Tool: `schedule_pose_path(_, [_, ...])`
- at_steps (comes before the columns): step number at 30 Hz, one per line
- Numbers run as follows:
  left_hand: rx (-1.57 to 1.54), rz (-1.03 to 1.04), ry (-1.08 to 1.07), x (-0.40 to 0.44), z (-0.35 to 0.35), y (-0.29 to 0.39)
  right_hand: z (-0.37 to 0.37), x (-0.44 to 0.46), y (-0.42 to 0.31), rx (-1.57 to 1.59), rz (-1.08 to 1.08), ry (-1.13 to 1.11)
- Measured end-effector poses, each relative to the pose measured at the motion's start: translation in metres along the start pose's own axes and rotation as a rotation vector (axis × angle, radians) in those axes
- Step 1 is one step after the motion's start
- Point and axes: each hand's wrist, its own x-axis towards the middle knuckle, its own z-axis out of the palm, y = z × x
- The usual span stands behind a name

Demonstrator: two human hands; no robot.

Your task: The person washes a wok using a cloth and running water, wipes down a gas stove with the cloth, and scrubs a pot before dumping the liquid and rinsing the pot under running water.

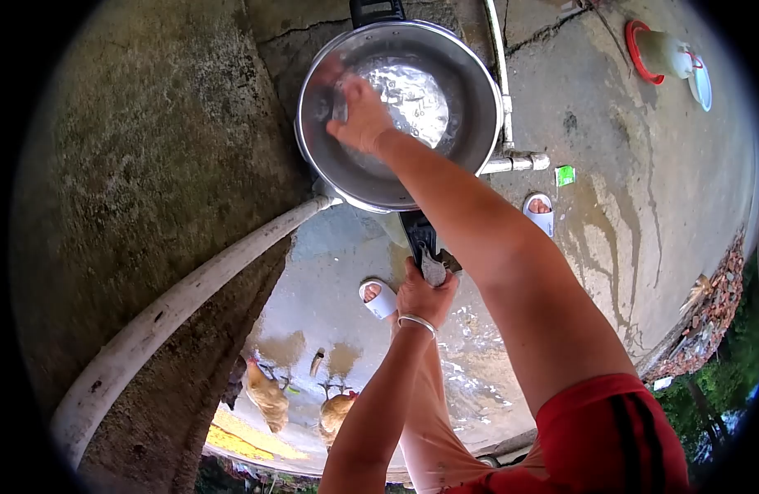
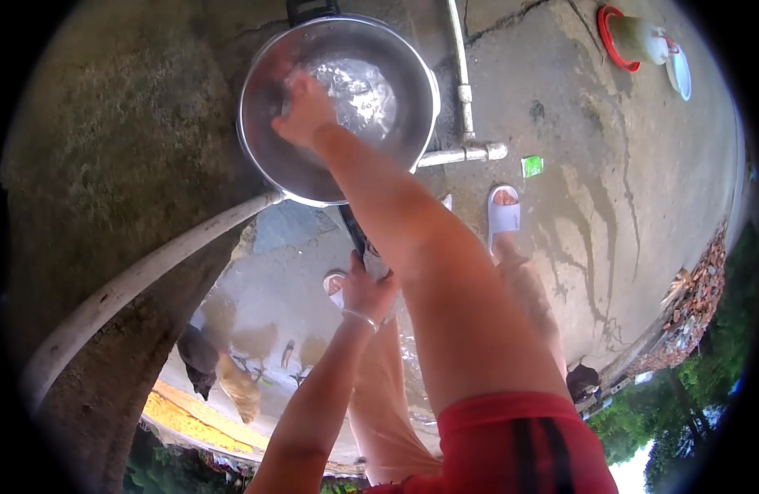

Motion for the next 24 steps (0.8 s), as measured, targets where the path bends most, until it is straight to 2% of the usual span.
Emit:
schedule_pose_path(1, [-0.015,0.022,0.01,0.001,0.0,0.003,-0.006,-0.002,0.002,0.0,-0.001,0.003])
schedule_pose_path(3, [-0.026,0.041,0.018,-0.002,-0.002,0.01,-0.025,-0.002,0.008,-0.182,-0.128,-0.599])
schedule_pose_path(4, [-0.032,0.046,0.023,-0.004,-0.004,0.014,-0.033,-0.011,0.015,-0.042,-0.139,-0.397])
schedule_pose_path(5, [-0.027,0.049,0.023,-0.004,-0.002,0.012,-0.034,-0.009,0.013,-0.131,-0.071,-0.134])
schedule_pose_path(7, [-0.024,0.032,0.001,-0.001,0.0,0.004,-0.053,0.025,0.016,0.511,0.279,0.089])
schedule_pose_path(8, [-0.014,0.028,0.008,-0.002,-0.002,0.004,-0.039,0.03,0.016,0.525,0.279,0.088])
schedule_pose_path(10, [-0.017,-0.005,0.004,-0.002,-0.001,0.009,-0.012,0.033,0.013,0.824,0.183,0.328])
schedule_pose_path(11, [-0.017,-0.002,0.006,0.002,0.001,0.01,-0.01,0.01,0.002,0.702,0.043,-0.027])
schedule_pose_path(12, [-0.01,0.02,0.01,0.005,0.002,0.01,0.009,-0.005,-0.005,0.358,-0.125,-0.064])
schedule_pose_path(13, [-0.001,0.022,0.008,-0.002,0.003,0.006,-0.004,-0.027,-0.01,0.278,-0.17,-0.263])
schedule_pose_path(14, [0.008,-0.003,-0.005,-0.015,-0.002,0.007,-0.015,-0.035,-0.003,0.194,-0.151,-0.506])
schedule_pose_path(15, [0.131,-0.033,-0.041,-0.02,-0.012,0.02,-0.036,-0.034,-0.009,-0.025,-0.076,-0.831])
schedule_pose_path(17, [0.252,-0.033,-0.063,-0.023,-0.029,0.028,-0.079,-0.055,-0.007,-0.271,-0.047,-0.929])
schedule_pose_path(18, [0.181,0.072,-0.006,-0.035,-0.037,0.01,-0.084,-0.068,0.01,-0.2,-0.024,-0.886])
schedule_pose_path(19, [0.108,0.181,0.055,-0.04,-0.047,0.004,-0.119,-0.092,-0.002,-0.204,-0.068,-0.702])
schedule_pose_path(20, [-0.135,0.033,0.044,-0.049,-0.069,0.037,-0.131,-0.115,0.006,-0.031,-0.188,-0.477])
schedule_pose_path(22, [-0.614,-0.235,0.042,-0.052,-0.107,0.09,-0.191,-0.154,-0.027,0.568,0.03,-0.581])
schedule_pose_path(23, [-0.855,-0.351,0.051,-0.038,-0.122,0.108,-0.197,-0.173,-0.036,0.569,0.022,-0.585])
schedule_pose_path(24, [-0.946,-0.207,0.012,-0.024,-0.131,0.131,-0.202,-0.19,-0.04,0.655,0.015,-0.507])
